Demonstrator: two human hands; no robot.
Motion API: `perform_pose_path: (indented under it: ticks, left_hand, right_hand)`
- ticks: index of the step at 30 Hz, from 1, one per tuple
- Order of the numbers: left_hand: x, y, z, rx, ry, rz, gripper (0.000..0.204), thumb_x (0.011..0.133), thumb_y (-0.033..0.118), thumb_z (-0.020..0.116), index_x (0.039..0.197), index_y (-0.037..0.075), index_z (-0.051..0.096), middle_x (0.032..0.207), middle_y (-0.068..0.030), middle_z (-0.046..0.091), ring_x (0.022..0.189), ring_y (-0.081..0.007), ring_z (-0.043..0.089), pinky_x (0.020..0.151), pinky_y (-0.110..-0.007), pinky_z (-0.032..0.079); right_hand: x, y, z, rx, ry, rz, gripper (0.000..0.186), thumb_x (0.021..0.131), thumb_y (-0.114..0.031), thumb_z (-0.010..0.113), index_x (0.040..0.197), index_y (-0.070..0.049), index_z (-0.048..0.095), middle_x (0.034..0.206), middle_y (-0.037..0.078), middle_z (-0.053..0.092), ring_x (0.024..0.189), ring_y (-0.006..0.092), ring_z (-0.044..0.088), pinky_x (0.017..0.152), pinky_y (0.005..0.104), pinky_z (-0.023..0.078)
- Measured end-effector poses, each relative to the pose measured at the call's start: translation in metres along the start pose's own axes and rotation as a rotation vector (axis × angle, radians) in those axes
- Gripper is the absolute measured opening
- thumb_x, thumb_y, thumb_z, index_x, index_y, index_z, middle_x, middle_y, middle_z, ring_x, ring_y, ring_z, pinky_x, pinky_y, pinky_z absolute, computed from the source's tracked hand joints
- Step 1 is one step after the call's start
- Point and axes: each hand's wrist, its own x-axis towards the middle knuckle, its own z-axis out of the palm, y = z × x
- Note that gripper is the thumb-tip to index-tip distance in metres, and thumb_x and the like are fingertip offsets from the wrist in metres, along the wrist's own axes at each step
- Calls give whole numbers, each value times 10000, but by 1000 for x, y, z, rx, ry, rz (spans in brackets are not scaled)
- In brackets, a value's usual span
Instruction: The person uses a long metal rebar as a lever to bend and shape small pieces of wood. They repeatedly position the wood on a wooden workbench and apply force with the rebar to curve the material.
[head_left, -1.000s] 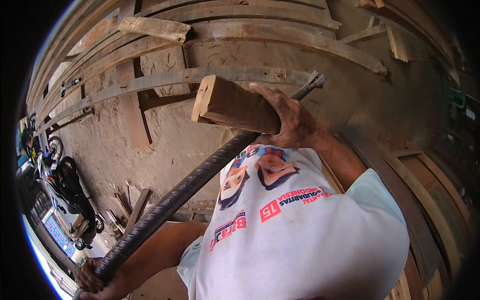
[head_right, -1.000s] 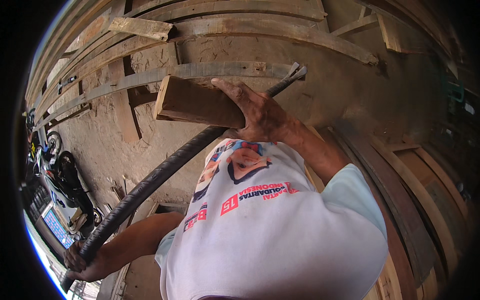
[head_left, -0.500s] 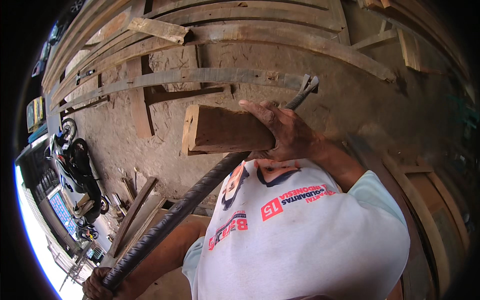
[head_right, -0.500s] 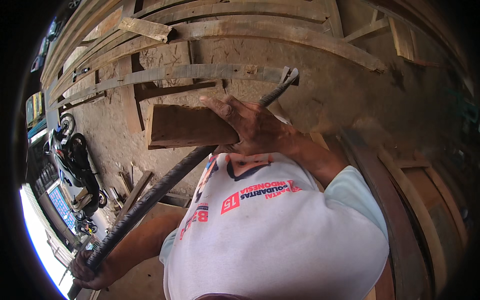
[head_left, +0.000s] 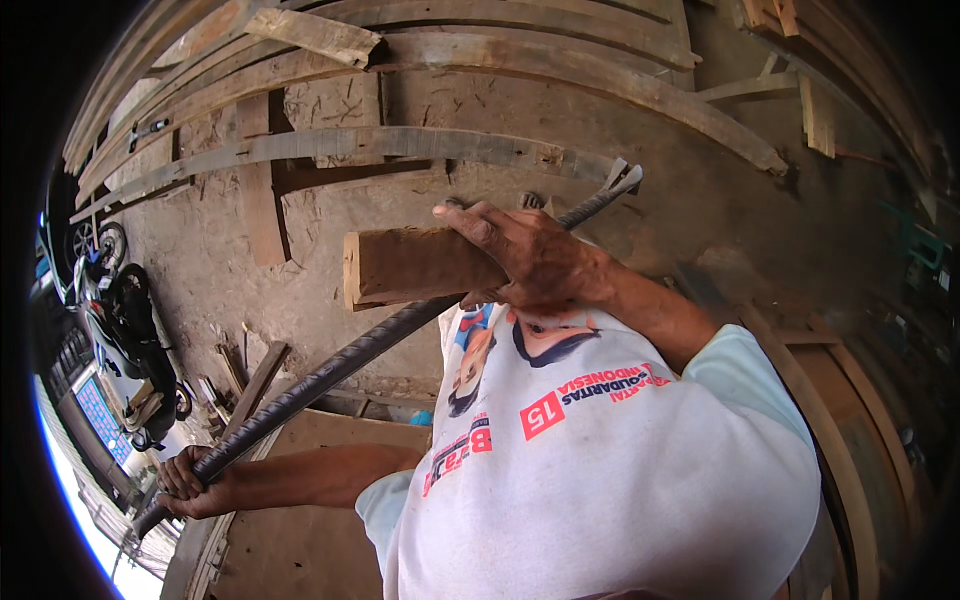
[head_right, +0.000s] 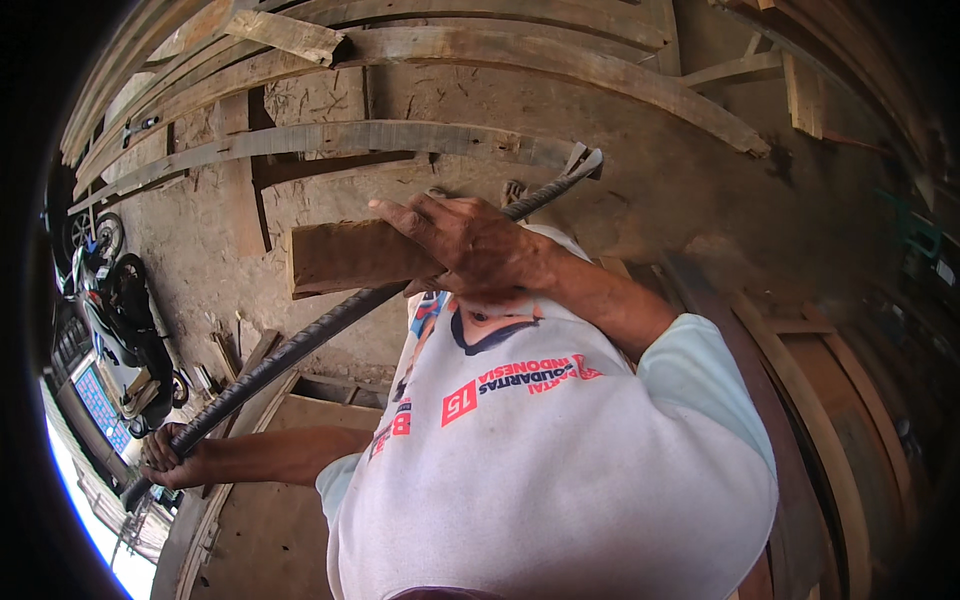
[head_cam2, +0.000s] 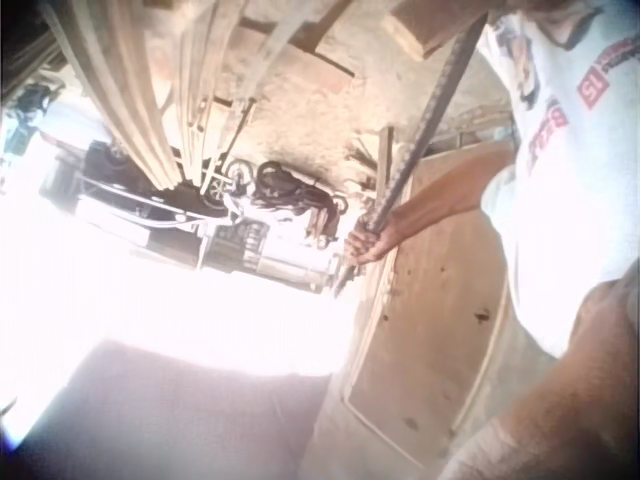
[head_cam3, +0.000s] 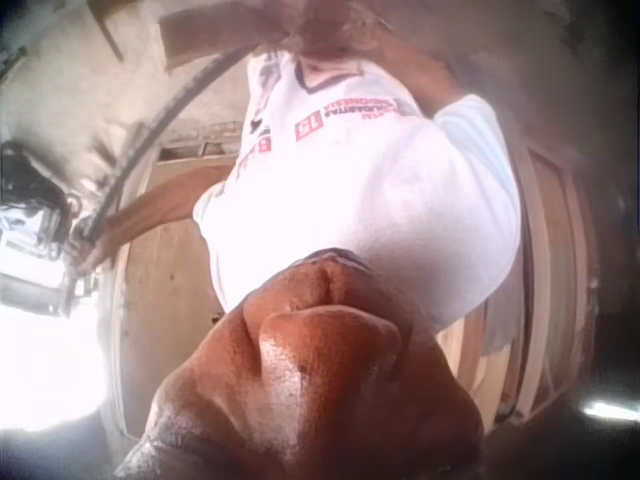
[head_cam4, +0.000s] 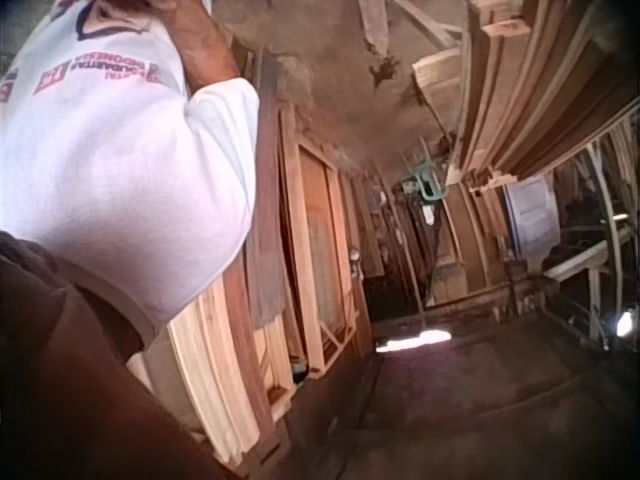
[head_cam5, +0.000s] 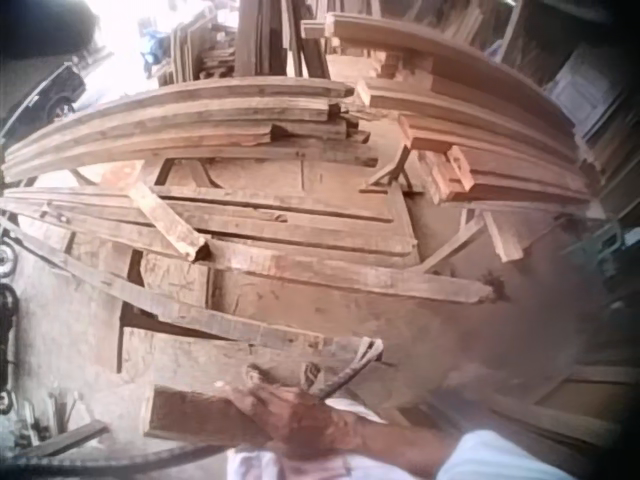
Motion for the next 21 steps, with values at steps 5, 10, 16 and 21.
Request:
perform_pose_path:
  ticks: [5,10,16,21]
  left_hand:
    - [39,-46,-29,-56,9,-105,377,1019,222,546,689,141,382,596,48,378,394,-46,339,382,-196,385]
    - [74,-114,-91,-189,79,-235,360,1024,276,559,726,119,434,578,56,404,415,-43,396,374,-197,404]
    - [92,-184,-143,-252,131,-278,336,1024,283,545,754,100,461,556,56,412,405,-39,404,366,-195,415]
    - [96,-220,-176,-345,170,-338,341,1021,294,540,752,97,469,549,56,425,398,-42,406,365,-190,413]
  right_hand:
    - [16,9,15,-115,72,23,1078,692,-405,884,1545,-34,338,1087,185,622,914,343,684,771,406,600]
    - [31,23,36,-262,129,49,1091,679,-470,864,1544,-50,349,1087,194,613,910,351,685,776,406,606]
    - [44,34,54,-308,92,155,1056,717,-534,825,1527,-30,372,1190,208,616,975,370,678,837,425,596]
    - [49,36,60,-358,49,215,1078,690,-558,825,1532,-58,374,1157,190,634,985,363,682,846,426,600]
